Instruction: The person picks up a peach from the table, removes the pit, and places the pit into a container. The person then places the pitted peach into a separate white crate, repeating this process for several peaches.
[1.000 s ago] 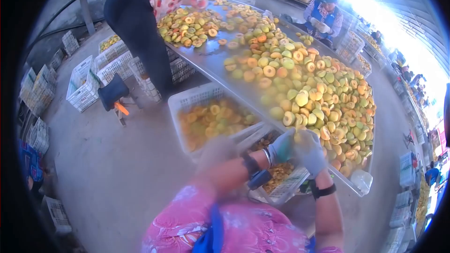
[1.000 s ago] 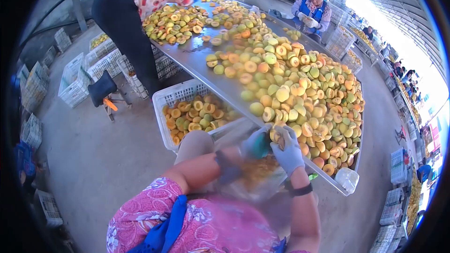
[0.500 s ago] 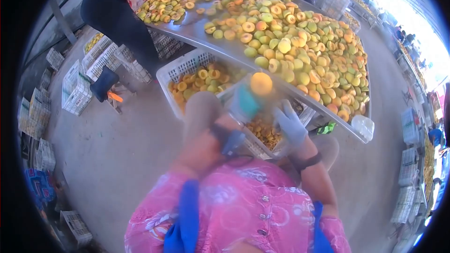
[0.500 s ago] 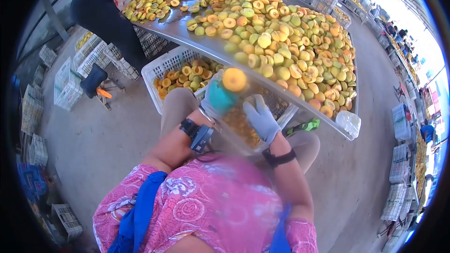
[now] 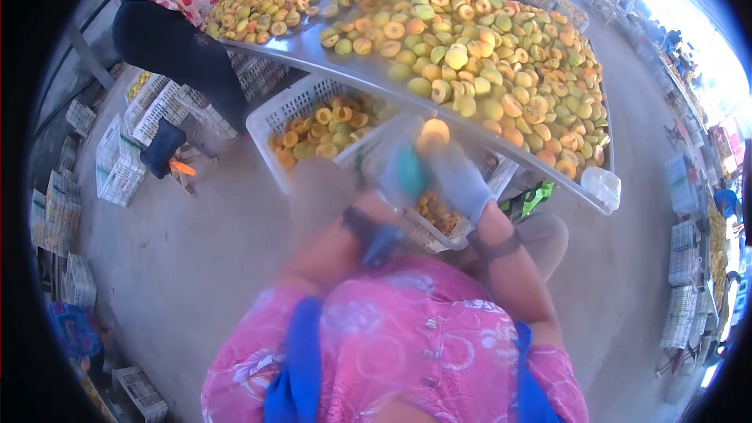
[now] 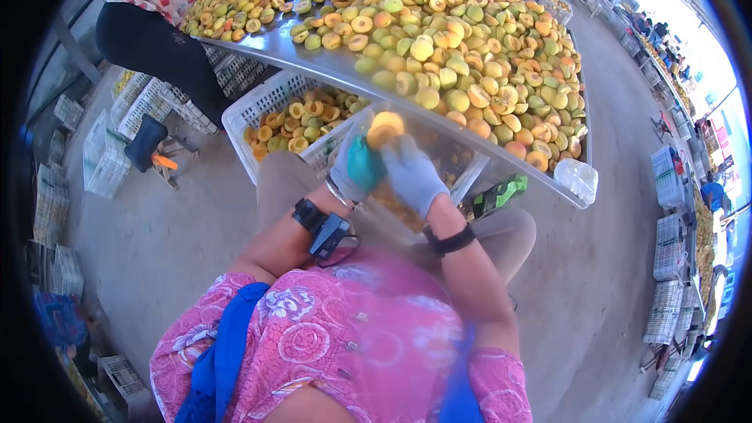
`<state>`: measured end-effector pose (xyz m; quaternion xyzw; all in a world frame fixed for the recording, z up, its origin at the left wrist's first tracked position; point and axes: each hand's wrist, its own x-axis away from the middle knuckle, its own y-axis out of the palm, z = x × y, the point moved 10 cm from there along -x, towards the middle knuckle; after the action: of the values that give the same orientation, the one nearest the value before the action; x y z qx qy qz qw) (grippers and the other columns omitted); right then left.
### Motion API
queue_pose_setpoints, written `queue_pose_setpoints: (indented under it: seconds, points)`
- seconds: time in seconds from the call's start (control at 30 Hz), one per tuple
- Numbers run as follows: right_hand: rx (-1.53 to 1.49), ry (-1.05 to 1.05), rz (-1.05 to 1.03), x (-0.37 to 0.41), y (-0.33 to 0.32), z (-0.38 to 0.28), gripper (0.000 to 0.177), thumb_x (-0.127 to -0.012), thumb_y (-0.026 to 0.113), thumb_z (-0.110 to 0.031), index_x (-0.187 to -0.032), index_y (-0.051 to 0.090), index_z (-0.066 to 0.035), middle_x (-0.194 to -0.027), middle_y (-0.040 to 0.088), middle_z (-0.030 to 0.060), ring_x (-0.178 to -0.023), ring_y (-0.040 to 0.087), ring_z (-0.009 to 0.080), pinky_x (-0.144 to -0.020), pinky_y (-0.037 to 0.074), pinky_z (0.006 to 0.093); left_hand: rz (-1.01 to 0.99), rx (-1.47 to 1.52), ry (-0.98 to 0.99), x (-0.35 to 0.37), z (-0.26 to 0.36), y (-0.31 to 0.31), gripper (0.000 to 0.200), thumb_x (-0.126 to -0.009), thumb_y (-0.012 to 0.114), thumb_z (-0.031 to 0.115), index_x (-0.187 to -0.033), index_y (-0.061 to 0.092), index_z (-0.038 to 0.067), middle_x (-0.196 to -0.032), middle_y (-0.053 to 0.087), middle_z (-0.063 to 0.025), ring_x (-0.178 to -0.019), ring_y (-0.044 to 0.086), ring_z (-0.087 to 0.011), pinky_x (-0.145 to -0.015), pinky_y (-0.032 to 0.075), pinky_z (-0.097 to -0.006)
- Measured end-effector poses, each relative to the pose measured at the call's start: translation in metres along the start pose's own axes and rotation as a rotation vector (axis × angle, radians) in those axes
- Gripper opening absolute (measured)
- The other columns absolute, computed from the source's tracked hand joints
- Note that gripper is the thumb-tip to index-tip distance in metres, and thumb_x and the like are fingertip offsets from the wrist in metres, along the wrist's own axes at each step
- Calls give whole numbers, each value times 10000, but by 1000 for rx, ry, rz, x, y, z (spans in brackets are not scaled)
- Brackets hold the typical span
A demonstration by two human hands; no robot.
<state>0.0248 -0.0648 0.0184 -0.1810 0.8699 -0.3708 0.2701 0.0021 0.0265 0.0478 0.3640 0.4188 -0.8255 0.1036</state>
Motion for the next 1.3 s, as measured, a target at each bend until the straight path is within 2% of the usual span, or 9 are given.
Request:
queue_pose_setpoints:
  seconds: [0.07,0.2,0.3,0.53,0.7,1.0,1.2,1.27,1.3]
  points:
    - [122,-76,-64,0,11,0,356,-997,465,-338,-1150,509,-19,-974,646,278,-924,608,476,-818,479,493,23,1423,-561,37,-73,76,364,-1010,463,234,-1289,543,15,-1206,637,-118,-1064,629,-247,-960,492,-373]
    - [105,22,-203,3,30,13,374,-898,546,-149,-1254,509,-42,-1055,568,215,-935,597,370,-807,506,449,185,1649,-764,30,-63,67,468,-1044,388,375,-1316,516,16,-1239,618,-113,-1105,609,-236,-971,490,-358]
    - [-266,239,-229,4,19,11,336,-1004,457,-285,-1183,496,-4,-1017,644,286,-979,608,471,-826,486,485,194,1786,-885,28,-59,73,477,-1033,422,406,-1278,538,14,-1176,644,-109,-1042,632,-218,-931,511,-341]
    - [-345,93,-104,13,31,35,329,-1016,456,-290,-1177,543,-17,-957,645,144,-847,631,280,-742,507,367,124,1646,-1038,28,-53,83,459,-1016,463,440,-1171,596,30,-1007,678,-93,-897,659,-195,-809,542,-311]
    - [-1283,684,-327,41,44,33,241,-1020,467,-324,-999,556,-101,-726,517,-9,-436,428,76,-361,294,223,-71,1424,-910,24,-60,97,482,-1000,480,473,-1076,637,24,-971,679,-93,-854,654,-175,-704,551,-298]
    - [-2237,581,-662,48,45,5,251,-1032,441,-345,-1087,504,-108,-634,377,-53,-387,309,23,-313,207,184,-352,1328,-972,8,-49,112,489,-996,480,477,-1056,636,17,-981,682,-110,-819,653,-175,-674,551,-297]
    - [-2340,360,-698,45,21,-13,371,-1028,432,-435,-1171,505,-101,-678,421,-48,-418,339,39,-333,252,192,217,1202,-690,-20,-126,35,484,-1009,471,452,-1111,606,-1,-1002,675,-136,-903,666,-218,-790,565,-345]
    - [-2373,399,-644,41,11,-18,355,-1040,399,-423,-1109,511,-94,-671,411,-47,-399,323,33,-330,247,197,231,1398,-938,-23,-134,-3,483,-1014,469,429,-1133,605,-19,-1045,664,-134,-970,658,-219,-875,544,-349]
    - [-2395,451,-588,40,8,-17,358,-1052,366,-412,-1047,517,-87,-664,401,-45,-381,306,27,-328,242,202,245,976,-874,-28,-159,-36,304,-989,511,292,-1120,613,36,-997,649,-77,-900,631,-175,-773,526,-284]
